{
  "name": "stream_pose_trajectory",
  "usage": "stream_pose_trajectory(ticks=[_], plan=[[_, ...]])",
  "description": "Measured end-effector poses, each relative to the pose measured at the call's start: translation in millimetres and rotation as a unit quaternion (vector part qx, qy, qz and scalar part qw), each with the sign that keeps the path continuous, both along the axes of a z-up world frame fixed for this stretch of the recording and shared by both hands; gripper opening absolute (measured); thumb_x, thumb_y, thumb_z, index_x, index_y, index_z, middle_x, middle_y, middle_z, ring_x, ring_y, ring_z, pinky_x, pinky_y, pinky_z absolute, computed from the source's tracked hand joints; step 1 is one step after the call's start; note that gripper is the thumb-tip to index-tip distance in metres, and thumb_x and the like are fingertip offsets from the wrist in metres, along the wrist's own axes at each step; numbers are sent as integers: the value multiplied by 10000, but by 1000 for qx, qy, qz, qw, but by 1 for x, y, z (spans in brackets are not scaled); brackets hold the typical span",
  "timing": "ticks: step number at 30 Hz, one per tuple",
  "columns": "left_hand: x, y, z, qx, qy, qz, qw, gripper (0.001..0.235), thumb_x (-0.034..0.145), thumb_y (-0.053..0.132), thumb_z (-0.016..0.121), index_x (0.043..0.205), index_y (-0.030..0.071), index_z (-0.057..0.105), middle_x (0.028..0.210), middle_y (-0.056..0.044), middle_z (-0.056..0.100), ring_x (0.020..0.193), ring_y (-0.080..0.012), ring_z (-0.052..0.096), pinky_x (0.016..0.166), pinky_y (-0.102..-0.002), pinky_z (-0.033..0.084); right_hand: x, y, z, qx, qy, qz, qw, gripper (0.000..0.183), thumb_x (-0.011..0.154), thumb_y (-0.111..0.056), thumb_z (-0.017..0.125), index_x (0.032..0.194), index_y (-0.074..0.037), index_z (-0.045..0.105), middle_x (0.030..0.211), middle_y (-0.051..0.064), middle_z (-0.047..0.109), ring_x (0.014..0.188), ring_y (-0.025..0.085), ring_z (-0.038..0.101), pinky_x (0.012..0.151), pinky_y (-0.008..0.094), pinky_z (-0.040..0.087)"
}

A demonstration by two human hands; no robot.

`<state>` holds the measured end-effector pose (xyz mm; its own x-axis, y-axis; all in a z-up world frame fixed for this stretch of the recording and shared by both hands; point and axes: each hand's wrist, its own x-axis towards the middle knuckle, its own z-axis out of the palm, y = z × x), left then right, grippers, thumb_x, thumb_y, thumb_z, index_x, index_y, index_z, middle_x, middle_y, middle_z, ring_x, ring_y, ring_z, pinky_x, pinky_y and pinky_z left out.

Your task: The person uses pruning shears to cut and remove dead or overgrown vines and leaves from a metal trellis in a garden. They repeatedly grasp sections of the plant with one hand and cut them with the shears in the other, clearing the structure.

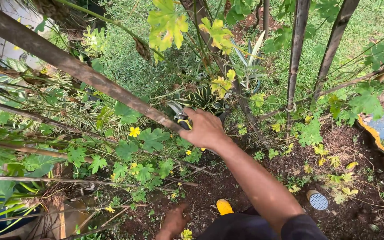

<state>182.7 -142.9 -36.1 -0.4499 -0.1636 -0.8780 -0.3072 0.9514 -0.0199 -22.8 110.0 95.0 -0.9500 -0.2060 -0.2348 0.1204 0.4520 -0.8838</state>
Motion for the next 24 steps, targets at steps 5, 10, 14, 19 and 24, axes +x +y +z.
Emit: stream_pose_trajectory(ticks=[5,10,14,19,24], plan=[[-3,9,16,9,8,28,1000,607,987,417,615,1540,261,422,1599,-21,432,1507,-274,361,1276,-494,254,-10,-14,6,168,92,19,981,831,747,-418,776,1473,-136,484,1272,186,610,1216,362,563,1064,513,406],[4,-9,-11,18,16,-20,1000,585,1021,403,601,1542,219,410,1559,-44,483,1488,-264,396,1293,-503,154,-23,-20,7,182,131,37,974,786,776,-429,783,1452,-128,518,1218,194,637,1147,355,607,1000,519,459],[10,-14,-22,55,14,39,998,566,992,358,603,1516,209,449,1548,-32,492,1415,-249,516,1227,-445,386,-32,-29,-39,149,155,53,975,787,775,-397,799,1455,-107,527,1242,237,602,873,330,719,841,485,572],[2,-17,-24,85,30,76,993,552,985,323,630,1497,214,456,1521,-24,532,1388,-224,537,1205,-420,414,10,10,-8,170,47,50,983,804,830,-475,764,1486,-108,480,1193,226,625,814,320,738,754,460,614],[-44,-13,-21,210,182,121,953,313,970,230,618,1277,197,674,1335,-51,688,1184,-199,685,1061,-425,549,51,35,-70,194,5,24,981,745,779,-380,762,1451,-158,527,1106,175,682,896,326,716,834,475,589]])
